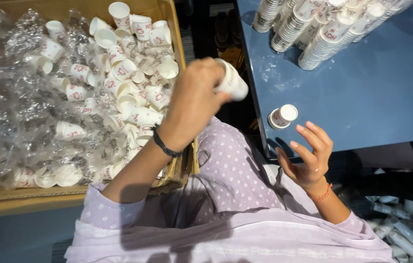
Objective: Taking paper cups from a box and placing them into stacks or plastic sleeves.
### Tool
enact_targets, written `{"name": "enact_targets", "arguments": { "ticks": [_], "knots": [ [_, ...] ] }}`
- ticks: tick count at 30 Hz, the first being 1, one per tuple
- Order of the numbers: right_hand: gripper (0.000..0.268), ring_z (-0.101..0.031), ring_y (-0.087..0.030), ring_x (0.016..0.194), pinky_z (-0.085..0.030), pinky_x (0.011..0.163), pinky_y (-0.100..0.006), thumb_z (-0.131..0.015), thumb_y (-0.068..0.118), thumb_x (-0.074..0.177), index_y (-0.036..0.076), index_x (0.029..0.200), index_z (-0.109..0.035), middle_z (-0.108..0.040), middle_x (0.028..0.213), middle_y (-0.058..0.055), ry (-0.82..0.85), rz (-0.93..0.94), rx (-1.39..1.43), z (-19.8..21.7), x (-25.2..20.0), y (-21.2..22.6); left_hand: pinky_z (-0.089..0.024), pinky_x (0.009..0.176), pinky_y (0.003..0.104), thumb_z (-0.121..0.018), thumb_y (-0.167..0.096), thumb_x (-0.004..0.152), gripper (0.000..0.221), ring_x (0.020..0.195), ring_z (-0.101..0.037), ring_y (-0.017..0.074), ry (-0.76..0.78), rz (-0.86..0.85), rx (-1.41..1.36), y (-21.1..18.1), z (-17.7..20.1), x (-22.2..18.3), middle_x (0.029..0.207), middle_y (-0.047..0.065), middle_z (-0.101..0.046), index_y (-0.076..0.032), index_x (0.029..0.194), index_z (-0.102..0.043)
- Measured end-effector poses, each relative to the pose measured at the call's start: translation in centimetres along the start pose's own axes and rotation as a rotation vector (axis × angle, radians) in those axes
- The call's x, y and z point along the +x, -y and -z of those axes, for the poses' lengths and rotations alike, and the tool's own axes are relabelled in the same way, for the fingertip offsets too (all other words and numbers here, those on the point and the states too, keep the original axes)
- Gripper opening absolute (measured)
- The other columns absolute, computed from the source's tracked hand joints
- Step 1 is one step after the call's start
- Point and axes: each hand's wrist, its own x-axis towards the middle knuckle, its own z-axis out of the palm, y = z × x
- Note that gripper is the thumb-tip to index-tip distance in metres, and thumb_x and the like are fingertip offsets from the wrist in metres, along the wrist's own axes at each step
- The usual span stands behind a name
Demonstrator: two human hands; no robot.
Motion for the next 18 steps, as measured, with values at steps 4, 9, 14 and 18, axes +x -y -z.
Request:
{"name": "enact_targets", "arguments": {
  "ticks": [4,9,14,18],
  "knots": [
    [0.071,-0.052,-0.036,0.131,-0.053,0.107,-0.041,-0.087,0.011,0.082,0.006,0.134,-0.041,-0.044,0.138,-0.025,0.035,-0.115,0.397,-0.5,2.4,1.5,-0.051,0.060,0.033,-0.095,-0.020,0.062,0.033,0.064,-0.068,0.0203,0.425,0.328,-0.373,0.7,-6.9,-3.0,0.074,0.012,-0.071,0.000,0.078,-0.074],
    [0.066,-0.061,-0.029,0.134,-0.056,0.106,-0.034,-0.083,-0.002,0.092,0.009,0.142,-0.040,-0.058,0.145,-0.019,0.058,-0.357,0.621,-1.4,-1.5,-0.6,-0.049,0.060,0.025,-0.093,-0.017,0.069,0.027,0.067,-0.064,0.0091,0.540,0.680,-0.763,3.6,-12.5,-6.3,0.078,0.008,-0.076,0.000,0.084,-0.078],
    [0.054,-0.061,-0.028,0.125,-0.055,0.106,-0.037,-0.080,-0.009,0.090,0.008,0.133,-0.053,-0.051,0.145,-0.020,-0.035,-0.386,0.367,0.1,1.1,-1.3,-0.059,0.067,0.023,-0.086,-0.017,0.077,0.024,0.075,-0.072,0.0085,0.382,0.827,-0.980,4.8,-11.6,-5.3,0.086,0.005,-0.077,0.000,0.091,-0.075],
    [0.044,-0.065,-0.027,0.112,-0.057,0.096,-0.035,-0.081,-0.009,0.094,0.002,0.132,-0.064,-0.057,0.137,-0.021,0.129,-0.372,-0.004,0.9,1.8,-2.3,-0.061,0.063,0.024,-0.087,-0.015,0.078,0.023,0.073,-0.073,0.0101,0.330,0.927,-0.852,5.6,-11.5,-5.2,0.085,0.007,-0.077,0.001,0.086,-0.074]
  ]
}}
